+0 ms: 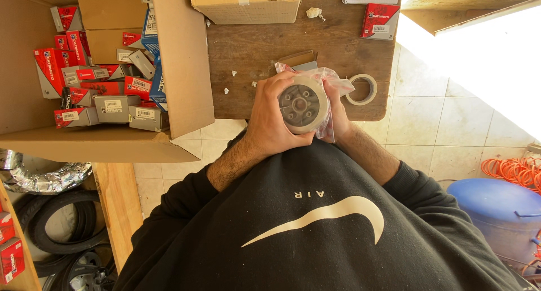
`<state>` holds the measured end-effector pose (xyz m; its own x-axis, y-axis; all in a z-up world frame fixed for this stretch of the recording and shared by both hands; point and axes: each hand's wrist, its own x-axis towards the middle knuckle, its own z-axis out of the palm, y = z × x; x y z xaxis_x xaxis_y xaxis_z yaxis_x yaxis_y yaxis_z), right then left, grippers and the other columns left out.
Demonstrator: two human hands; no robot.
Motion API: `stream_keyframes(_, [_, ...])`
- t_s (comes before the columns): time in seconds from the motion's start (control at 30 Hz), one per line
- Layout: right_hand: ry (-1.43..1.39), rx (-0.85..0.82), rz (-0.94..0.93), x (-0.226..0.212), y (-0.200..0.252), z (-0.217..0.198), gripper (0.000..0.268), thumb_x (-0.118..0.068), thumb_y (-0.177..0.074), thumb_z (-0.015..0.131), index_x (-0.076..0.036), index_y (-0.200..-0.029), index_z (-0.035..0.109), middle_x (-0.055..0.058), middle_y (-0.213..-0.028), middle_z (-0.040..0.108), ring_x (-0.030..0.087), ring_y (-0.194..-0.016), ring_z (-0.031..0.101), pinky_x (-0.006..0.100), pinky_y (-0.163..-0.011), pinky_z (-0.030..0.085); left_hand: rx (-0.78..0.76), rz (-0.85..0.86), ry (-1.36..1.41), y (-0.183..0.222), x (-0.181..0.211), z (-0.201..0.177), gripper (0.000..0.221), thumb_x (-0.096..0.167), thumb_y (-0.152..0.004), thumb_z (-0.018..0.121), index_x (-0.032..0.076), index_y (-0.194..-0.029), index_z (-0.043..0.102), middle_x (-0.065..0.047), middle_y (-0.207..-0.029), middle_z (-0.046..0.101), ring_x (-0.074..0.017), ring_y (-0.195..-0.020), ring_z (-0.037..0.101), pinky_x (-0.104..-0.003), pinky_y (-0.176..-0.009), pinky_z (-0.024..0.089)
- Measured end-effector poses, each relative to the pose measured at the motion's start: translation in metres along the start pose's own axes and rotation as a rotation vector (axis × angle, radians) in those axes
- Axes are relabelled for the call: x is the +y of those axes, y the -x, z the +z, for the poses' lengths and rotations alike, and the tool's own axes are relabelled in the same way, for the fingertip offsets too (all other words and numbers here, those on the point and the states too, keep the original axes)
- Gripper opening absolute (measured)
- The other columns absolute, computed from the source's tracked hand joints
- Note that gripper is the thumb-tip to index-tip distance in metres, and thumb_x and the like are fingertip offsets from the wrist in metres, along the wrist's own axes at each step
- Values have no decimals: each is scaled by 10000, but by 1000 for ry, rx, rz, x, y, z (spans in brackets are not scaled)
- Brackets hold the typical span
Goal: The person unboxes various automotive components from small red and silver boxes, taking items out of plastic bags for inspection before placing them on a wooden shelf.
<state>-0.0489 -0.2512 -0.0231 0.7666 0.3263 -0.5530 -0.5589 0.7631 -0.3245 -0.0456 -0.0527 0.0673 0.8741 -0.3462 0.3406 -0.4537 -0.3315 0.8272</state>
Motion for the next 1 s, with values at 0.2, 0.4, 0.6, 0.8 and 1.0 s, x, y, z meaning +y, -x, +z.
stream_keyframes(0.2, [10, -21, -29, 3, -6, -4, 837, -641, -1114, 619, -15, -1663, 704, 373, -1549, 777, 584, -1338, 806, 730, -1047, 726, 44, 43, -35, 3, -3, 2, 1072, 354, -715, 1148, 108, -1540, 510, -187, -1679, 614, -403, -1422, 600, -537, -1235, 525])
stream_keyframes(0.4, [-35, -57, -124, 14, 9, -4, 596, -405, -1105, 727, -12, -1552, 730, 355, -1402, 819, 579, -1144, 848, 730, -876, 731, -83, -88, -155, 4, 3, -10, 1203, 550, -815, 1129, 153, -1771, 517, -111, -1808, 589, -359, -1528, 572, -531, -1266, 415])
stream_keyframes(0.6, [-78, -90, -230, 13, 17, -1, 389, -169, -1096, 834, -9, -1441, 756, 335, -1254, 860, 574, -951, 889, 730, -705, 736, 16, -138, -27, 16, -28, 4, 1286, 953, -1031, 773, 144, -1940, 360, -157, -1989, 352, -453, -1798, 353, -627, -1499, 235])
stream_keyframes(0.8, [572, 116, -562, 13, 9, -9, 455, 1, -1050, 944, -118, -1474, 828, 52, -1269, 890, 146, -1074, 845, 354, -885, 722, -146, -957, 876, -2, -7, 7, 1337, 834, -1128, 662, -1, -1964, 36, -391, -2019, 41, -746, -1787, 162, -824, -1451, 195])
stream_keyframes(1.0, [1249, -385, -950, -15, 33, 6, 854, -665, -982, 977, -13, -1516, 835, 307, -1802, 607, 601, -1748, 451, 741, -1434, 310, -56, -1001, 1368, 47, -128, 51, 396, 312, -1194, 834, 36, -1468, 754, -253, -1270, 873, -546, -1092, 893, -755, -639, 766])
